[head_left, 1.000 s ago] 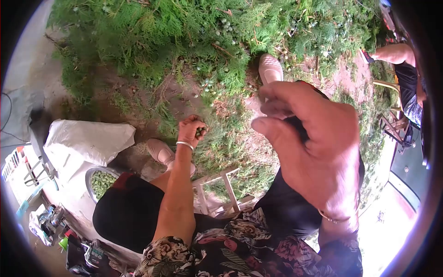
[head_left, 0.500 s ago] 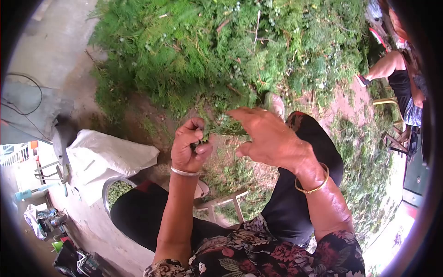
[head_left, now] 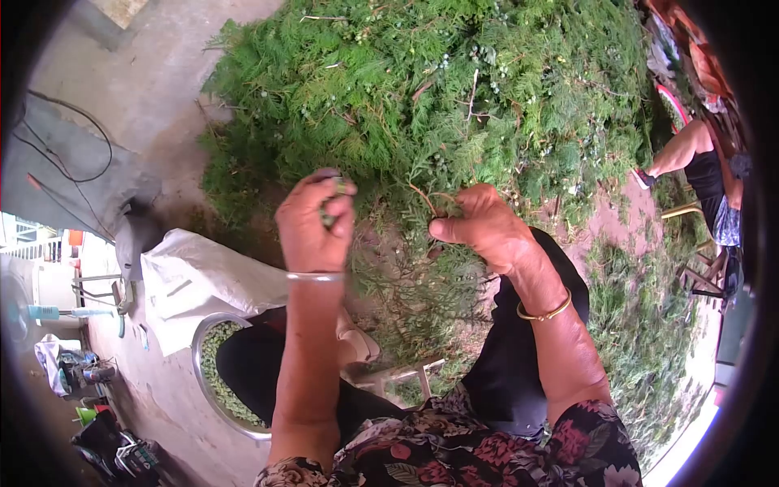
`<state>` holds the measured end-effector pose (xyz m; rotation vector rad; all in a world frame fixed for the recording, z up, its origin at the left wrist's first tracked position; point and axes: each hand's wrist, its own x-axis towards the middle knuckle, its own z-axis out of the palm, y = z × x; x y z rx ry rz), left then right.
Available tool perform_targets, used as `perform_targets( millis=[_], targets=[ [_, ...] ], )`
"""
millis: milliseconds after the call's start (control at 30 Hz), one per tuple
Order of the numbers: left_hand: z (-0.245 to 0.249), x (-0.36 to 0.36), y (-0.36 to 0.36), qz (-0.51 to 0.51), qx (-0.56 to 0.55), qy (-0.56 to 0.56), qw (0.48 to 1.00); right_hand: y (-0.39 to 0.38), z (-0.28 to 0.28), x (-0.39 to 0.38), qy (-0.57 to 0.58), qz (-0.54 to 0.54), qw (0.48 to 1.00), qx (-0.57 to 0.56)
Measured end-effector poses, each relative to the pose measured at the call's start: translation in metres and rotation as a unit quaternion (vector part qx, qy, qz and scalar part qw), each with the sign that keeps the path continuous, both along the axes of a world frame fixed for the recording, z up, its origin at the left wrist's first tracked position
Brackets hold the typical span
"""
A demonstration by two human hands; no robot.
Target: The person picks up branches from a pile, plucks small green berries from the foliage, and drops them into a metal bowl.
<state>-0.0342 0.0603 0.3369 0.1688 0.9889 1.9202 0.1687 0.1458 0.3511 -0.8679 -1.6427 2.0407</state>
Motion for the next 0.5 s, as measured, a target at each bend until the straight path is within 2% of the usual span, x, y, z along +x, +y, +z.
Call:
perform_targets(
  millis=[67,100,133,167,200,267,333,400,467,500],
  targets=[
    [-0.015,-0.038,-0.015,-0.065,0.097,-0.137,0.984,0.009,-0.016,0.006,-0.032,0.003,0.999,0.009],
    [-0.018,-0.038,-0.018,-0.066,0.099,-0.137,0.983,0.011,-0.016,0.003,-0.008,-0.048,0.999,-0.006],
    [-0.019,-0.038,-0.025,-0.123,0.139,-0.207,0.961,0.011,-0.013,-0.002,0.019,-0.097,0.995,-0.023],
    [-0.018,-0.040,-0.033,-0.177,0.177,-0.270,0.930,0.007,-0.005,0.001,0.098,-0.108,0.986,-0.079],
    [-0.013,-0.035,-0.038,-0.171,0.179,-0.261,0.933,0.010,-0.008,-0.001,0.105,-0.098,0.986,-0.080],
    [-0.001,-0.009,-0.040,-0.080,0.087,-0.278,0.953,0.017,-0.020,-0.001,0.090,-0.135,0.983,-0.084],
    [0.016,0.012,-0.039,-0.049,0.069,-0.281,0.956,0.018,-0.020,-0.005,0.068,-0.155,0.984,-0.052],
    [0.017,0.012,-0.044,-0.023,0.051,-0.288,0.956,0.020,-0.021,-0.005,0.001,-0.164,0.986,-0.017],
    [0.005,0.003,-0.054,-0.123,0.125,-0.337,0.925,0.019,-0.016,-0.008,0.018,-0.169,0.985,-0.031],
    [0.008,-0.004,-0.061,-0.172,0.146,-0.314,0.922,0.018,-0.014,-0.008,0.033,-0.178,0.982,-0.045]
  ],
)
